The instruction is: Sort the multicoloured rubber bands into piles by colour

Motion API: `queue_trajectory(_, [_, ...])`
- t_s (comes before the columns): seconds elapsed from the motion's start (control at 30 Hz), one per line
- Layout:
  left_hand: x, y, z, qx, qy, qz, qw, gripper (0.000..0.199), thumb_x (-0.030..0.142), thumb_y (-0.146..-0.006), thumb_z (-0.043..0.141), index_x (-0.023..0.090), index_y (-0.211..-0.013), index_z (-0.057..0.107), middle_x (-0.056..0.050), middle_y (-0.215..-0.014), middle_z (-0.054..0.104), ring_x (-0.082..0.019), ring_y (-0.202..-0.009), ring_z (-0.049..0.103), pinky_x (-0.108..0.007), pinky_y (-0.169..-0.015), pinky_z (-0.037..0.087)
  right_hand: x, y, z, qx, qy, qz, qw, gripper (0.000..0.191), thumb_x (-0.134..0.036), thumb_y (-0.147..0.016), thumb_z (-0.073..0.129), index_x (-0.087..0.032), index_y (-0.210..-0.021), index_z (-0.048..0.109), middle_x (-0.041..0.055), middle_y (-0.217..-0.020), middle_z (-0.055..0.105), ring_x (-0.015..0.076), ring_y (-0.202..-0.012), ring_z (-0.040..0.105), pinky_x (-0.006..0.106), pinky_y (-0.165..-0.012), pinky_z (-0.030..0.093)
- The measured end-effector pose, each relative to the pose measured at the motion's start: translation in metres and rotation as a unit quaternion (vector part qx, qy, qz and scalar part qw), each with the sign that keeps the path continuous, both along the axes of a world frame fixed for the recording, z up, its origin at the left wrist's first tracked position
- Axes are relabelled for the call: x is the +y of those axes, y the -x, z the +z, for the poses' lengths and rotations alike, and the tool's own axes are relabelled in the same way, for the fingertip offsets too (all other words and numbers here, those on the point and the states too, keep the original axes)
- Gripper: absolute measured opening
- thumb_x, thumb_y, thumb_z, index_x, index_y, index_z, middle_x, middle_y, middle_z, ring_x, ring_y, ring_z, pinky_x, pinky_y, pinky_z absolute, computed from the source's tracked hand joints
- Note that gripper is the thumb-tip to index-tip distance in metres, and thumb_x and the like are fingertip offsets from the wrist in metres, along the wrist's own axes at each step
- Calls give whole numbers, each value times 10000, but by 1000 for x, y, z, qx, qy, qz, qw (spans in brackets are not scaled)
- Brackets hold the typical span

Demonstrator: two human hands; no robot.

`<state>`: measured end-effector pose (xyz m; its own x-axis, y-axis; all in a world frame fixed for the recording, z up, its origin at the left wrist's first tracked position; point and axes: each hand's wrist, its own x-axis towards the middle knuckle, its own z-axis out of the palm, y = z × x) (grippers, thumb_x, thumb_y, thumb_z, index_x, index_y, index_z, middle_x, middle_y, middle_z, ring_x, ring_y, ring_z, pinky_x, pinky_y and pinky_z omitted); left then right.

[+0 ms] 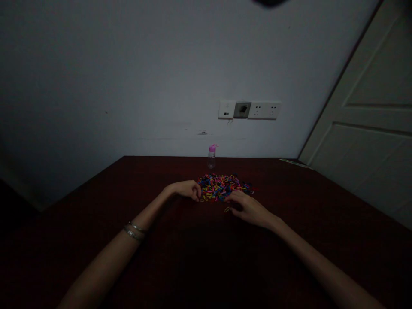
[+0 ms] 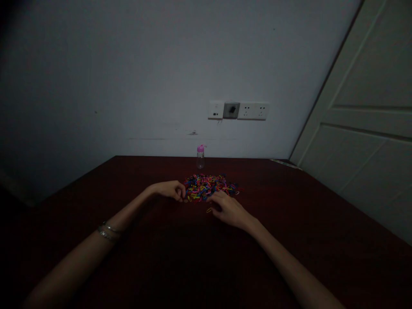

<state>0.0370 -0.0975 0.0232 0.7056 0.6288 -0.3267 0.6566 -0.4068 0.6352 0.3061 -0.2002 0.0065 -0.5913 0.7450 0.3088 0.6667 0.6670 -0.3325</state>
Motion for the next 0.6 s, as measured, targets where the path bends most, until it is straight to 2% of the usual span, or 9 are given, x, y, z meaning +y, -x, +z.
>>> queue_trajectory(0.17, [4, 3, -4, -4, 25, -5, 1000, 284, 305, -601, 678, 138, -823, 618, 32, -579, 544, -74, -523, 438, -202, -512, 298, 1, -3, -3, -38, 31, 27, 998, 287, -151, -798, 478, -214, -1068, 550, 60, -1031, 572, 183, -989, 503, 336, -855, 426])
queue_trajectory(0.37, [3, 7, -1, -30, 68, -3, 997, 287, 296, -610, 664, 136, -844, 622, 17, -625, 578, -80, -533, 457, -211, -514, 317, 0, 1, -2, -17, 15, 15, 1000, 282, -160, -845, 402, -212, -1090, 532, 77, -990, 571, 180, -923, 517, 331, -793, 449])
queue_trajectory(0.5, [3, 7, -1, -46, 80, 2, 996, 247, 267, -629, 641, 145, -843, 620, 14, -649, 598, -70, -535, 464, -196, -506, 320, -5, 21, 2, 38, -15, 27, 999, 305, -147, -837, 409, -210, -1118, 510, 71, -957, 583, 173, -892, 521, 320, -787, 443])
queue_trajectory(0.6, [2, 6, -2, -35, 56, 1, 998, 253, 288, -634, 648, 135, -834, 621, 24, -603, 566, -65, -514, 444, -191, -493, 306, -12, 41, 1, 23, -45, 37, 998, 312, -131, -826, 417, -192, -1115, 519, 80, -947, 589, 184, -893, 513, 318, -777, 439])
